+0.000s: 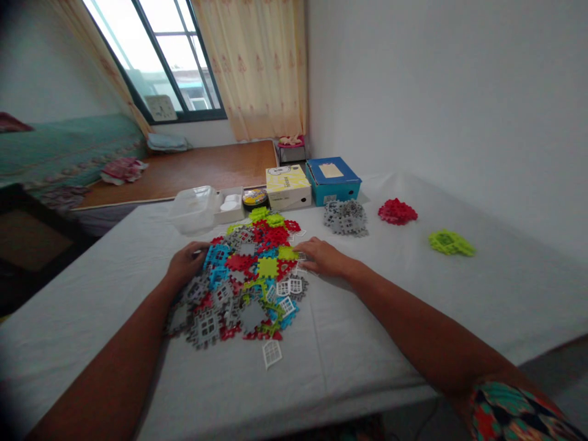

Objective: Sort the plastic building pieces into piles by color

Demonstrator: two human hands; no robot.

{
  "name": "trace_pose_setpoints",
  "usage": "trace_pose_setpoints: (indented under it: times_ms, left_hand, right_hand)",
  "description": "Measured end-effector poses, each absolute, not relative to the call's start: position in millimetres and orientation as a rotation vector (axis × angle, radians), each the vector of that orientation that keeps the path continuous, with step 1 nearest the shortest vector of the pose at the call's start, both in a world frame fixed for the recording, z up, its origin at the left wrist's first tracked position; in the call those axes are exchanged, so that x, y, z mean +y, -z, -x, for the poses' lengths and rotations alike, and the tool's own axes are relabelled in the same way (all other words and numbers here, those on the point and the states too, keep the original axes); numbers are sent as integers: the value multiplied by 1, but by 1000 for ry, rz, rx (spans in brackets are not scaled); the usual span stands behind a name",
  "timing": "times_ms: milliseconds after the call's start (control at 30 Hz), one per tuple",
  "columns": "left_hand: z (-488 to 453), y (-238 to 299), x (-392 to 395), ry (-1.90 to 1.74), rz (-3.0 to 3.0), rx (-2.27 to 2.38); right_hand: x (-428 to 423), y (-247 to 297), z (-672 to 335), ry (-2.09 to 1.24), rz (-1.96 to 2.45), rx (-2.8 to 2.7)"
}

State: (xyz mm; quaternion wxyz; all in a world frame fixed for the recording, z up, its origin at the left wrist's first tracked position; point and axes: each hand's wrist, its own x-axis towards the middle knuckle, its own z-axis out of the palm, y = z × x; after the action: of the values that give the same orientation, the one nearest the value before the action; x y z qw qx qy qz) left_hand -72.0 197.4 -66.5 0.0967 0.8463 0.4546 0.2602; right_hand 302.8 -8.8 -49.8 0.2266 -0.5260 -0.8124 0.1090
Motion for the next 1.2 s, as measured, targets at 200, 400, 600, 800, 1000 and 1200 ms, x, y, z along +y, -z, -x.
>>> trace_pose_setpoints:
  times_ms: [200,400,600,800,1000,1200]
  left_hand:
    - [71,63,194,-764,-2525,1342]
    - [71,64,195,-768,-2517,1359]
    - [71,63,194,-763,-2527,1355]
    - [70,62,193,-745,-2500,1370]
    - [71,64,196,-763,-2493,1359]
    - [70,60,193,-762,-2498,1350]
  right_hand:
    - [-7,50,-299,-443,1330,-1998]
    - [-10,45,-306,-377,1484,-2184]
    - [-15,35,-310,-474,1483,-2296]
    - [-18,30,-342,-533,1613,-2246]
    - [-22,27,-367,-598,1633,-2150]
    - [-24,24,-384,-559,1735,-2116]
